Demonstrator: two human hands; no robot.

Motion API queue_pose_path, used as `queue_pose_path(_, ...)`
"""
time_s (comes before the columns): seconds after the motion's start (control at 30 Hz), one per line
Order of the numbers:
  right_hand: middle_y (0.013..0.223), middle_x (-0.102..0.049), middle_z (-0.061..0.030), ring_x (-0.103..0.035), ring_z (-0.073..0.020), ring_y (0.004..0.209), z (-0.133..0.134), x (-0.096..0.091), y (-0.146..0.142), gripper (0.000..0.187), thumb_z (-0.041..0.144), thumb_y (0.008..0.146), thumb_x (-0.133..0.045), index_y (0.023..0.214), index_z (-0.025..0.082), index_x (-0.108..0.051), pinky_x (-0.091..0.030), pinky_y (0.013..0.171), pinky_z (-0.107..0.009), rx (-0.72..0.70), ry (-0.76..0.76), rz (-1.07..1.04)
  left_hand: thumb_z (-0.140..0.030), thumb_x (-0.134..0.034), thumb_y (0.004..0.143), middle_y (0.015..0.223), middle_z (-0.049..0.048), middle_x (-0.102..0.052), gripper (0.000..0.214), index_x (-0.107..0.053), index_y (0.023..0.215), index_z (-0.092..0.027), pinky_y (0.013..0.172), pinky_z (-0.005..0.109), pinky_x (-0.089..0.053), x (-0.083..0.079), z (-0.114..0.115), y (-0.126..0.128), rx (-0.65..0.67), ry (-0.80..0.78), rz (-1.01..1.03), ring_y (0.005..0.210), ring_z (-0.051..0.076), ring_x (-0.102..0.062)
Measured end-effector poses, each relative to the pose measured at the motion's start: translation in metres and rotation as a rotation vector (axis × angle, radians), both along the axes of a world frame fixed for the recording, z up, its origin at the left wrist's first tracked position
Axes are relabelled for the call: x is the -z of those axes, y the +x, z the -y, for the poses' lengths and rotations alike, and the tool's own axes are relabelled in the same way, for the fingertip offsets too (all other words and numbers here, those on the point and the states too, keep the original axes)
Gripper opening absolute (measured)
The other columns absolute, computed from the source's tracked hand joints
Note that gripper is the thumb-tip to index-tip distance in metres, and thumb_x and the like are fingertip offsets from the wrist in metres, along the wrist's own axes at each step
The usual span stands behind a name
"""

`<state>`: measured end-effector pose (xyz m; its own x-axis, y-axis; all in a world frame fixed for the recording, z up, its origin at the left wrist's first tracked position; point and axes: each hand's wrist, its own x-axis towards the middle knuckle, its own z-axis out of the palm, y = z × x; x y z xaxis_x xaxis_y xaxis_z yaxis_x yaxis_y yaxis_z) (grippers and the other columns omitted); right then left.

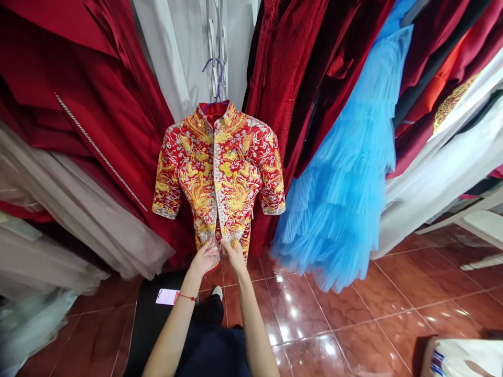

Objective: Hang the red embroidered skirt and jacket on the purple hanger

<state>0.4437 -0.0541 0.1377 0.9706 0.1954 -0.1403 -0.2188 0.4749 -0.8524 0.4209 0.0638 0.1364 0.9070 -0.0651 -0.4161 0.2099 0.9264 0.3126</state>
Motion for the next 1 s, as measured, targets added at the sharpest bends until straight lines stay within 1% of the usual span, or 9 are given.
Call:
queue_pose_path(0.07,0.061,-0.059,0.0044,-0.051,-0.0096,0.056,-0.004,0.002,0.0,0.034,0.04,0.063,-0.086,0.07,0.02,-0.06,-0.042,0.055,-0.024,0.059,0.015,-0.02,-0.006,-0.066,0.087,0.051,-0.0111,-0.032,0.022,-0.053,0.073,-0.015,0.042,0.014,-0.03,-0.001,0.004,0.002,0.032,-0.028,-0.028,0.038,0.001,-0.031)
queue_pose_path(0.13,0.076,-0.069,0.0008,-0.061,-0.0134,0.068,-0.007,0.004,0.0,0.036,0.04,0.062,-0.087,0.083,0.02,-0.066,-0.049,0.066,-0.026,0.116,0.033,-0.04,-0.005,-0.063,0.088,0.053,-0.0109,-0.036,0.017,-0.055,0.077,-0.014,0.041,0.014,-0.03,-0.001,0.008,0.004,0.053,-0.052,-0.046,0.037,0.0,-0.03)
queue_pose_path(0.23,0.088,-0.074,-0.0032,-0.068,-0.0181,0.08,-0.007,0.005,0.002,0.043,0.038,0.059,-0.088,0.092,0.019,-0.069,-0.053,0.077,-0.03,0.173,0.051,-0.062,-0.004,-0.059,0.091,0.051,-0.0114,-0.034,0.015,-0.057,0.081,-0.015,0.041,0.013,-0.03,-0.003,0.013,0.006,0.066,-0.08,-0.055,0.036,0.0,-0.03)
queue_pose_path(0.3,0.087,-0.075,-0.004,-0.069,-0.0195,0.08,-0.005,0.005,0.004,0.041,0.036,0.058,-0.089,0.089,0.019,-0.07,-0.055,0.078,-0.032,0.196,0.058,-0.067,-0.005,-0.057,0.093,0.05,-0.0113,-0.032,0.014,-0.058,0.083,-0.015,0.042,0.013,-0.031,-0.005,0.016,0.008,0.076,-0.089,-0.056,0.035,0.0,-0.031)
queue_pose_path(0.43,0.085,-0.075,-0.0029,-0.069,-0.0182,0.076,-0.001,0.003,0.005,0.037,0.033,0.057,-0.089,0.086,0.018,-0.071,-0.055,0.077,-0.032,0.218,0.085,-0.07,-0.008,-0.054,0.096,0.053,-0.0096,-0.037,0.016,-0.058,0.082,-0.014,0.041,0.011,-0.03,-0.007,0.022,0.012,0.098,-0.091,-0.056,0.037,-0.001,-0.034)
queue_pose_path(0.67,0.09,-0.077,-0.0054,-0.07,-0.0191,0.078,0.006,0.002,0.002,0.04,0.031,0.056,-0.089,0.09,0.017,-0.073,-0.055,0.076,-0.031,0.225,0.101,-0.097,-0.008,-0.058,0.094,0.053,-0.0098,-0.035,0.015,-0.059,0.081,-0.015,0.04,0.011,-0.03,-0.005,0.031,0.01,0.111,-0.061,-0.05,0.037,-0.001,-0.032)
queue_pose_path(0.77,0.089,-0.076,-0.005,-0.07,-0.018,0.077,0.006,0.003,0.001,0.038,0.03,0.057,-0.089,0.088,0.017,-0.073,-0.055,0.077,-0.031,0.225,0.101,-0.096,-0.008,-0.059,0.093,0.054,-0.0093,-0.037,0.014,-0.059,0.081,-0.014,0.04,0.011,-0.029,-0.004,0.032,0.009,0.101,-0.038,-0.042,0.037,-0.001,-0.031)
queue_pose_path(0.9,0.088,-0.076,-0.0033,-0.069,-0.0172,0.076,0.007,0.003,-0.001,0.037,0.03,0.058,-0.088,0.089,0.018,-0.072,-0.054,0.077,-0.03,0.229,0.096,-0.085,-0.008,-0.065,0.089,0.056,-0.0089,-0.041,0.012,-0.06,0.079,-0.013,0.039,0.012,-0.03,-0.004,0.037,0.009,0.058,0.014,-0.018,0.038,-0.001,-0.03)
queue_pose_path(1.0,0.088,-0.076,-0.003,-0.069,-0.0177,0.077,0.009,0.002,-0.001,0.038,0.03,0.058,-0.088,0.091,0.019,-0.072,-0.054,0.077,-0.03,0.219,0.093,-0.087,-0.01,-0.077,0.079,0.057,-0.0091,-0.044,0.016,-0.061,0.078,-0.013,0.04,0.013,-0.031,-0.004,0.043,0.01,0.002,0.073,0.01,0.041,-0.001,-0.032)
